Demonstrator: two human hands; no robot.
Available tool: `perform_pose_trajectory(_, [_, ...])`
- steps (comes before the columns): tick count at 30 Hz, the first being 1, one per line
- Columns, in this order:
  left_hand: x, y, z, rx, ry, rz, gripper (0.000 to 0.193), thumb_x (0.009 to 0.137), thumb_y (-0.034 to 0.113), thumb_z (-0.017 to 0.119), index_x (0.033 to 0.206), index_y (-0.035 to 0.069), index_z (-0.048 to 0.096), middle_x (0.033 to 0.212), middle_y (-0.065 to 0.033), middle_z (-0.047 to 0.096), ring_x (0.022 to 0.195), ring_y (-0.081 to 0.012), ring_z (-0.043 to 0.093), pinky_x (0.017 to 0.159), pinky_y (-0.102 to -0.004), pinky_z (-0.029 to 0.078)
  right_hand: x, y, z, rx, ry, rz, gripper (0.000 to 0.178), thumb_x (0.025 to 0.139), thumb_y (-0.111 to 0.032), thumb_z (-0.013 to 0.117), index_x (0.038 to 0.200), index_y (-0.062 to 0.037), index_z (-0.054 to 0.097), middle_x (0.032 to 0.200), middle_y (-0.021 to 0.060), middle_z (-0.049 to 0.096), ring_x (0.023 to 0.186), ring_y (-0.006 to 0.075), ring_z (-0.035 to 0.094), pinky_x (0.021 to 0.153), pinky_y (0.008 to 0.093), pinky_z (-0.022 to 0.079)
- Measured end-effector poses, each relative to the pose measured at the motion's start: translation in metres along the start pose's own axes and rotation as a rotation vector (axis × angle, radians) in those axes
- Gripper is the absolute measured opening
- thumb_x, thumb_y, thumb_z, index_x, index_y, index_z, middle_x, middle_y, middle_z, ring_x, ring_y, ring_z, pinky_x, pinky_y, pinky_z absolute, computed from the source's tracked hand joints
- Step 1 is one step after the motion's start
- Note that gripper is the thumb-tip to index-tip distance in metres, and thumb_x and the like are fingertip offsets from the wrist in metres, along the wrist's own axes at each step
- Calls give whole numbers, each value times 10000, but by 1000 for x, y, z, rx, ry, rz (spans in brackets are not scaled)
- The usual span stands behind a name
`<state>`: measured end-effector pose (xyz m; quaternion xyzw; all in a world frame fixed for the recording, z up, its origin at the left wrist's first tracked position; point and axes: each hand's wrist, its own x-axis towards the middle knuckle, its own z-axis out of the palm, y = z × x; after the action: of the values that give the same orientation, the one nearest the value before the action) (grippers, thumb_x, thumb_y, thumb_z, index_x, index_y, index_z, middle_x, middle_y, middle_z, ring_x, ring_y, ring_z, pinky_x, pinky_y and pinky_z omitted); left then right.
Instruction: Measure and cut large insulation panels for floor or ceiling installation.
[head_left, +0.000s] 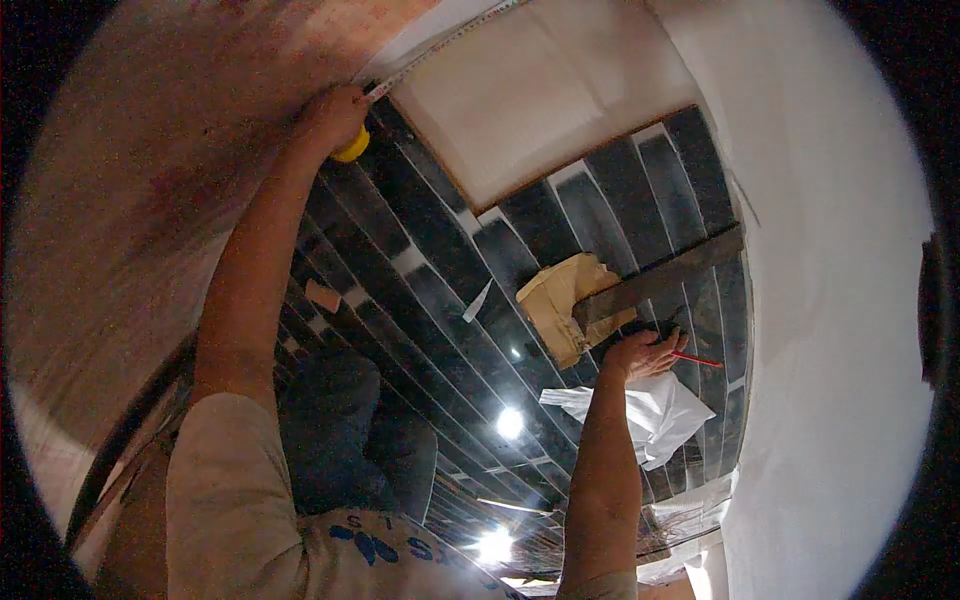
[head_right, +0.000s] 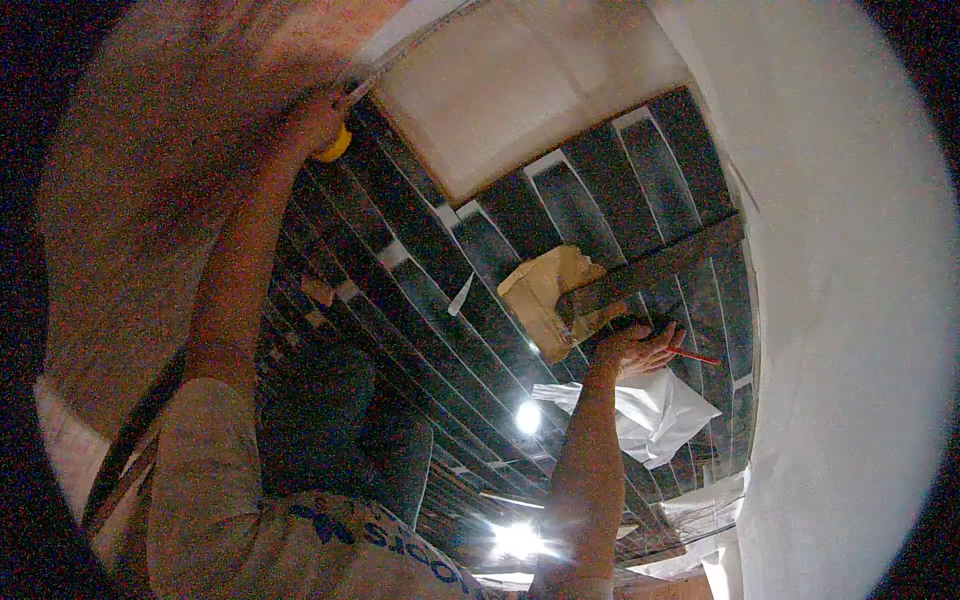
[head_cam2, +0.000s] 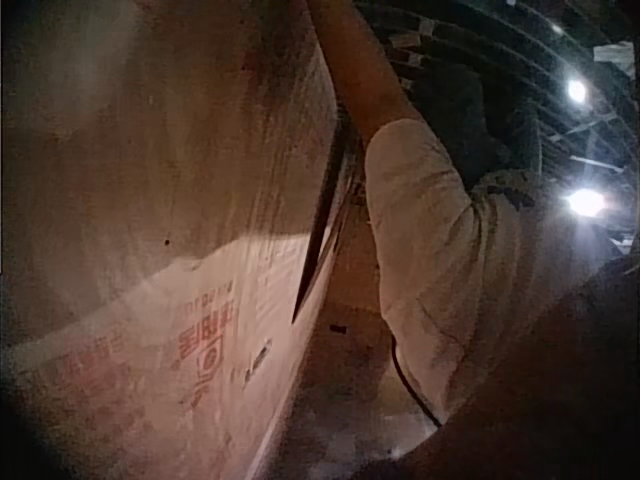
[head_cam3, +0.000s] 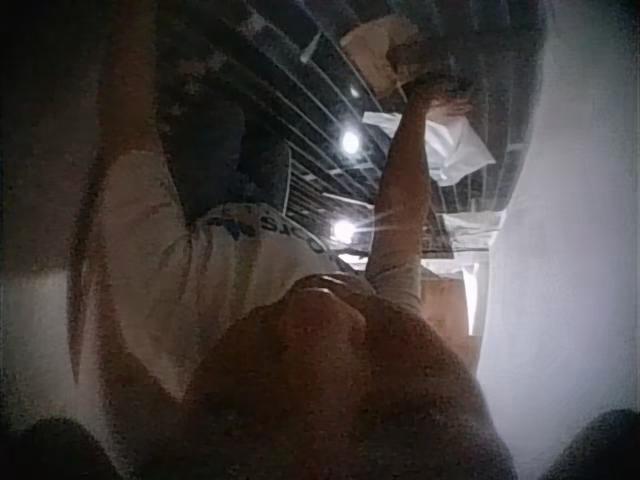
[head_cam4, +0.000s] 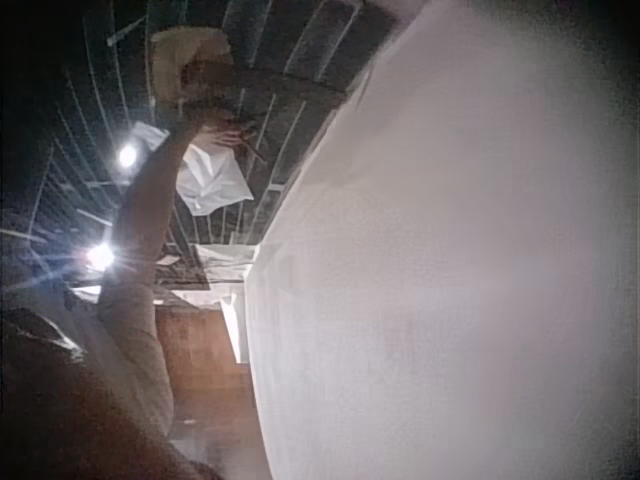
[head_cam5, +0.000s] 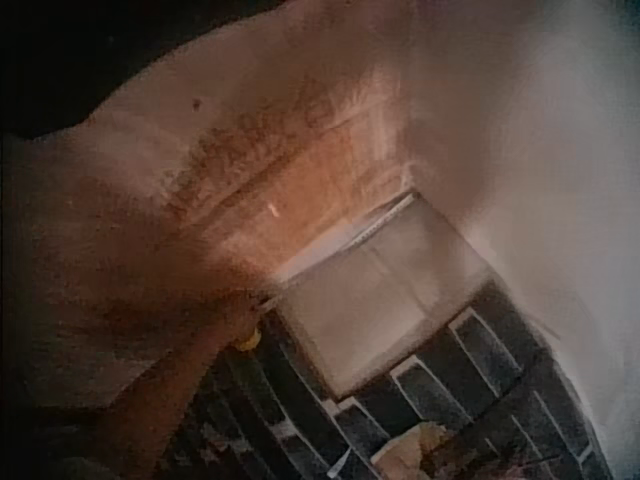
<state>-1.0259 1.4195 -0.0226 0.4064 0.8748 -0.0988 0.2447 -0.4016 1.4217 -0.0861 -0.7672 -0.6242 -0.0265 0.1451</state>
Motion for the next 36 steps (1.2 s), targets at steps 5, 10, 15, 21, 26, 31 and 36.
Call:
perform_pose_trajectory(5, [-14,18,-4,-93,-30,12,350,1035,308,538,1084,23,734,1149,-237,708,1050,-408,680,932,-509,521,4,10,-2,-34,45,-8,455,1055,-374,414,1369,-93,587,1498,150,536,1392,397,481,1167,622,309])
perform_pose_trajectory(10, [-3,-29,14,-26,47,78,335,1027,295,558,1054,3,721,1124,-255,696,1037,-437,667,928,-521,511,-2,-9,-8,40,15,-1,460,1048,-385,429,1391,-114,574,1523,121,528,1421,392,451,1174,644,268])
perform_pose_trajectory(15, [0,-15,14,-120,10,19,340,1041,306,543,1063,14,715,1098,-257,685,1029,-452,655,902,-519,508,-4,6,-4,17,55,48,464,1039,-401,431,1411,-160,570,1538,116,517,1417,391,451,1177,637,267])
perform_pose_trajectory(21, [15,-35,11,-156,-9,101,363,1046,314,538,1063,-9,702,1061,-279,680,1005,-456,660,884,-513,513,-3,-8,-6,42,42,77,502,961,-256,533,1451,-148,544,1547,129,501,1417,417,435,1210,592,260])
perform_pose_trajectory(26, [18,-15,48,-417,98,256,331,1026,281,567,1001,-13,716,1003,-250,713,949,-407,685,858,-487,524,7,2,-29,3,12,117,566,941,-259,559,1491,-137,504,1603,137,425,1484,393,346,1227,604,209])
perform_pose_trajectory(31, [38,-101,33,-303,395,625,349,1041,295,527,960,-1,694,912,-200,702,870,-329,682,792,-477,519,-6,-26,-85,398,-276,33,649,918,-207,639,1523,-85,437,1600,195,401,1436,421,416,1203,523,307])
perform_pose_trajectory(36, [-21,-83,62,-1014,55,406,330,1050,306,536,933,29,670,850,-109,663,789,-242,638,738,-394,522,-187,9,-216,342,-229,-30,652,897,-117,656,1510,-65,439,1536,218,478,1364,457,482,1128,519,402])
